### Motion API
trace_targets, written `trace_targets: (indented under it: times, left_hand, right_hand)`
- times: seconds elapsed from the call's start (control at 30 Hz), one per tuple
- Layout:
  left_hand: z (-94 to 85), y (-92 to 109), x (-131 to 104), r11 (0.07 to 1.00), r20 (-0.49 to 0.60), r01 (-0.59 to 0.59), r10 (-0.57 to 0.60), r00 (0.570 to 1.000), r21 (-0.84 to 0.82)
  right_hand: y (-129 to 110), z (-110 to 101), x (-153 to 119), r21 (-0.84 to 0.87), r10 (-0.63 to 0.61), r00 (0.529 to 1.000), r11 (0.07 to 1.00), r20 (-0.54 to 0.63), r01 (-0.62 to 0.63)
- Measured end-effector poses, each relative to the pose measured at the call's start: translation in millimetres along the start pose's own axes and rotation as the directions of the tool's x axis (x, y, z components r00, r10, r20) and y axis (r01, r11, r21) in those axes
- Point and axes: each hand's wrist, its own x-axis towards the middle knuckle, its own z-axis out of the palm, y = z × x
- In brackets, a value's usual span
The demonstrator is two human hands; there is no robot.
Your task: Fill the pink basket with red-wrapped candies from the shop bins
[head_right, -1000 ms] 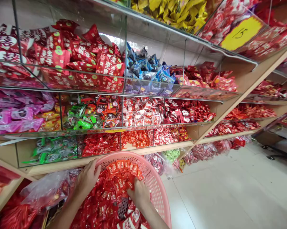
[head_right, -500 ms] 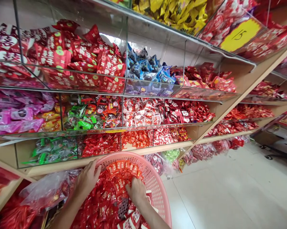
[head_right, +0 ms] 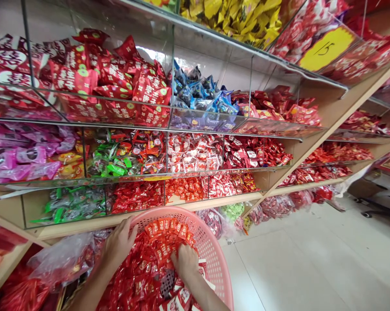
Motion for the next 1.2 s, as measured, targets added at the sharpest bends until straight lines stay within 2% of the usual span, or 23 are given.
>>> trace_targets:
  times: [0.2,0.47,0.7,0.83,0.97,1.07,1.2]
  left_hand:
    - [-0.7,0.5,0.3,1.000,-0.008,0.007,-0.007,1.000,-0.009]
    - [3.3,-1.9,-0.3,1.000,-0.011,0.013,-0.013,1.000,-0.016]
    - [3.8,-1.9,-0.1,1.000,-0.032,-0.001,0.000,0.999,-0.015]
    - [3.5,-2.0,0.4,1.000,-0.069,-0.008,0.007,0.998,-0.018]
    - [1.9,-3.1,1.6,0.999,-0.125,-0.046,0.045,0.991,-0.009]
    - [1.9,-4.1,2.3,0.998,-0.141,-0.057,0.058,0.988,0.016]
    - [3.6,-5.1,2.4,0.998,-0.139,-0.064,0.067,0.988,0.028]
  right_hand:
    - [6.3,-12.7,-5.9,0.010,-0.021,0.999,1.000,-0.044,0.022]
    - [22.1,-62.4,2.3,0.092,-0.024,0.986,0.995,-0.164,0.040]
    - [35.2,-92.5,24.4,0.175,0.030,0.975,0.984,-0.219,0.009]
    - [45.8,-117.2,51.6,0.157,0.059,0.959,0.987,-0.278,-0.015]
    - [54.7,-135.7,93.9,0.088,0.105,0.939,0.993,-0.328,-0.080]
    - [55.0,-137.3,125.7,0.033,0.136,0.944,0.991,-0.301,-0.132]
    - [45.3,-127.7,157.6,0.002,0.183,0.957,0.982,-0.226,-0.187]
